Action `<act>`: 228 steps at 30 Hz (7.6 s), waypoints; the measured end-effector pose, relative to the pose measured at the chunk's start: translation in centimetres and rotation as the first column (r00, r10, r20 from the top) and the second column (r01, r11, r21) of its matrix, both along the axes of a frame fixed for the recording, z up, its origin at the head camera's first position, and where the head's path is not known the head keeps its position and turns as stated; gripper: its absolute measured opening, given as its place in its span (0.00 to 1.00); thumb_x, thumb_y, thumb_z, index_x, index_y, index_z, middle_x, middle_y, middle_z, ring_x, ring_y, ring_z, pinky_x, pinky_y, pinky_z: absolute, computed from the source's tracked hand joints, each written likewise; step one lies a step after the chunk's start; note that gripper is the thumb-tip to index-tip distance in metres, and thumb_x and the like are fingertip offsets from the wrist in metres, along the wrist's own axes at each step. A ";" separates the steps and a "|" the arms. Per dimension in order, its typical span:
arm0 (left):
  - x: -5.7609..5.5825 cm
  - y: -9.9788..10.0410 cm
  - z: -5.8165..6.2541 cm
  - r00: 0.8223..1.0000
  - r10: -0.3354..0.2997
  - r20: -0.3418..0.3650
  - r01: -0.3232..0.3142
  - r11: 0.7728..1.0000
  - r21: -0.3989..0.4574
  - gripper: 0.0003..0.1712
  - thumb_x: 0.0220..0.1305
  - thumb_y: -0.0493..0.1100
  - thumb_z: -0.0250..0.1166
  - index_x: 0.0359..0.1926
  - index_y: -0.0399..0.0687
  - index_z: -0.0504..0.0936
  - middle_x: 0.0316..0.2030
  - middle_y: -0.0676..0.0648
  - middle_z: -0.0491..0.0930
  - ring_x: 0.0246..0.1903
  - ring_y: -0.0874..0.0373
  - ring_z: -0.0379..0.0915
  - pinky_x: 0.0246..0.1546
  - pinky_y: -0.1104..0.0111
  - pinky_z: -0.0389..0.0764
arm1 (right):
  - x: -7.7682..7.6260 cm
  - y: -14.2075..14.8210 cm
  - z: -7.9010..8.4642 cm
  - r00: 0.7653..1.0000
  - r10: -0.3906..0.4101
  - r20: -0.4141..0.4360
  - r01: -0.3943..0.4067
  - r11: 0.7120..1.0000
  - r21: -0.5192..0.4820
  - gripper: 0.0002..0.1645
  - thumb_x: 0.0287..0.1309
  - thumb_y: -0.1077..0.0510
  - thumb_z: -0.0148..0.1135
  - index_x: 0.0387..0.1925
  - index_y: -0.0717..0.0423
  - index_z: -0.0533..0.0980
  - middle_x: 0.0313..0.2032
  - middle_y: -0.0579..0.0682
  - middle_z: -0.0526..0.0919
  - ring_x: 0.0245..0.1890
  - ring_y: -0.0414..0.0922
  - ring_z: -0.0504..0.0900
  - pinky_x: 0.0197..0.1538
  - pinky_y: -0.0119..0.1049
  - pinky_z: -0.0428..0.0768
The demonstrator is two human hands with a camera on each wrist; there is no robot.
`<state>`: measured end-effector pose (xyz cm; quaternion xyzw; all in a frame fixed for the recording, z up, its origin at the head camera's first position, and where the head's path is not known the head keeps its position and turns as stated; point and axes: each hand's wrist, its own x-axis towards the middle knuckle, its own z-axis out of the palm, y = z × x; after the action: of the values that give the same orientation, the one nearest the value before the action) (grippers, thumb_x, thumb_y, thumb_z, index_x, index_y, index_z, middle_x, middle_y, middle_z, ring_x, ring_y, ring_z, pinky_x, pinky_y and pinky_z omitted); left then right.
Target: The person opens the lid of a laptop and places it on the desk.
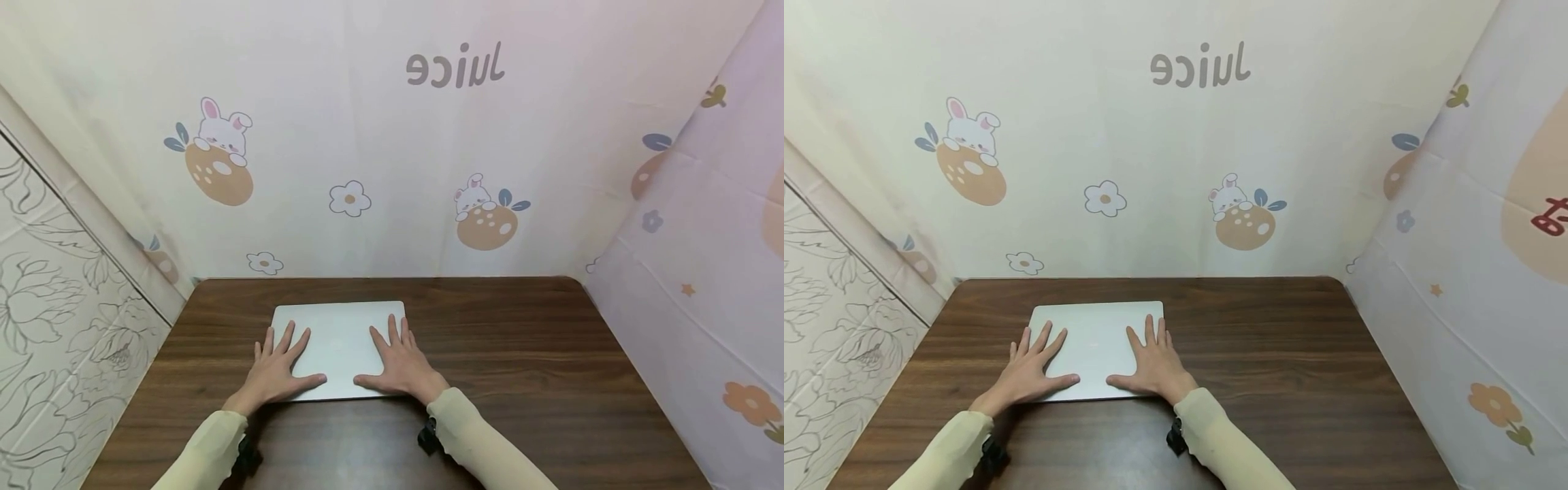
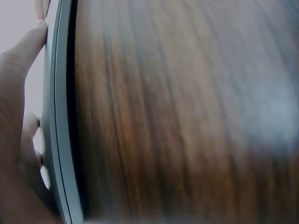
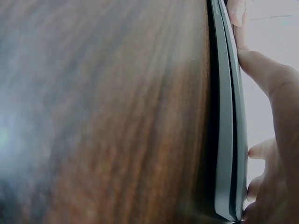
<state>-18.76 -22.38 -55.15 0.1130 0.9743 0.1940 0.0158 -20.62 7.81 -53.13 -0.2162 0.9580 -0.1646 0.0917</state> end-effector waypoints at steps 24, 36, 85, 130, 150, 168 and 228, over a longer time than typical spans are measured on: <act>-0.3 1.9 -0.1 1.000 -0.007 -0.007 0.007 1.000 -0.003 0.63 0.51 0.83 0.64 0.81 0.59 0.59 0.82 0.38 0.45 0.78 0.22 0.29 0.67 0.22 0.38 | 0.2 1.9 0.1 1.000 -0.021 0.013 0.021 1.000 0.007 0.67 0.52 0.13 0.54 0.82 0.44 0.52 0.82 0.65 0.37 0.81 0.69 0.36 0.78 0.63 0.53; -0.4 3.4 0.1 0.999 -0.012 0.047 0.013 1.000 -0.017 0.64 0.50 0.84 0.62 0.81 0.61 0.56 0.83 0.41 0.40 0.79 0.25 0.26 0.69 0.24 0.37 | 0.6 3.3 0.4 0.999 -0.038 0.030 0.038 0.999 -0.016 0.67 0.51 0.15 0.58 0.82 0.46 0.53 0.82 0.65 0.36 0.81 0.69 0.34 0.78 0.65 0.52; -0.4 7.6 0.2 0.998 -0.011 0.064 0.012 1.000 -0.013 0.65 0.48 0.87 0.60 0.82 0.65 0.55 0.83 0.42 0.39 0.79 0.27 0.23 0.71 0.26 0.36 | 0.7 7.2 0.2 0.995 -0.098 0.031 0.097 0.995 0.007 0.70 0.48 0.14 0.60 0.82 0.47 0.53 0.81 0.66 0.35 0.81 0.65 0.34 0.79 0.61 0.53; -0.4 9.3 0.1 0.999 -0.004 0.052 0.004 1.000 0.000 0.65 0.48 0.87 0.60 0.81 0.64 0.56 0.83 0.42 0.40 0.79 0.27 0.24 0.71 0.26 0.36 | 0.4 9.1 0.1 0.992 -0.105 0.063 0.106 0.994 -0.006 0.70 0.47 0.14 0.61 0.82 0.44 0.53 0.82 0.64 0.35 0.81 0.65 0.33 0.74 0.66 0.61; -0.4 10.1 0.5 0.998 -0.001 0.068 0.001 1.000 0.000 0.65 0.48 0.87 0.60 0.82 0.64 0.55 0.83 0.43 0.39 0.79 0.28 0.23 0.70 0.24 0.35 | 0.2 9.8 0.3 0.992 -0.107 0.065 0.107 0.994 -0.001 0.70 0.47 0.15 0.63 0.82 0.47 0.54 0.81 0.66 0.37 0.81 0.68 0.34 0.74 0.68 0.58; -0.5 10.9 0.5 0.998 -0.007 0.064 0.007 1.000 -0.001 0.66 0.47 0.88 0.60 0.82 0.65 0.55 0.83 0.43 0.40 0.79 0.27 0.24 0.69 0.24 0.38 | 0.4 10.5 0.3 0.991 -0.116 0.068 0.118 0.992 -0.038 0.70 0.47 0.17 0.66 0.81 0.49 0.56 0.81 0.67 0.37 0.81 0.69 0.34 0.75 0.69 0.55; -0.1 13.5 0.7 0.999 -0.018 0.048 0.018 1.000 0.001 0.65 0.48 0.87 0.60 0.81 0.62 0.58 0.83 0.41 0.43 0.79 0.25 0.27 0.69 0.24 0.36 | 0.6 12.6 0.3 0.990 -0.131 0.044 0.130 0.991 0.020 0.73 0.45 0.15 0.64 0.81 0.51 0.54 0.81 0.70 0.38 0.80 0.69 0.35 0.77 0.67 0.50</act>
<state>-18.86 -8.84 -54.47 0.1173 0.9726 0.1967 0.0407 -20.02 20.37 -52.84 -0.1484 0.9692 -0.1668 0.1042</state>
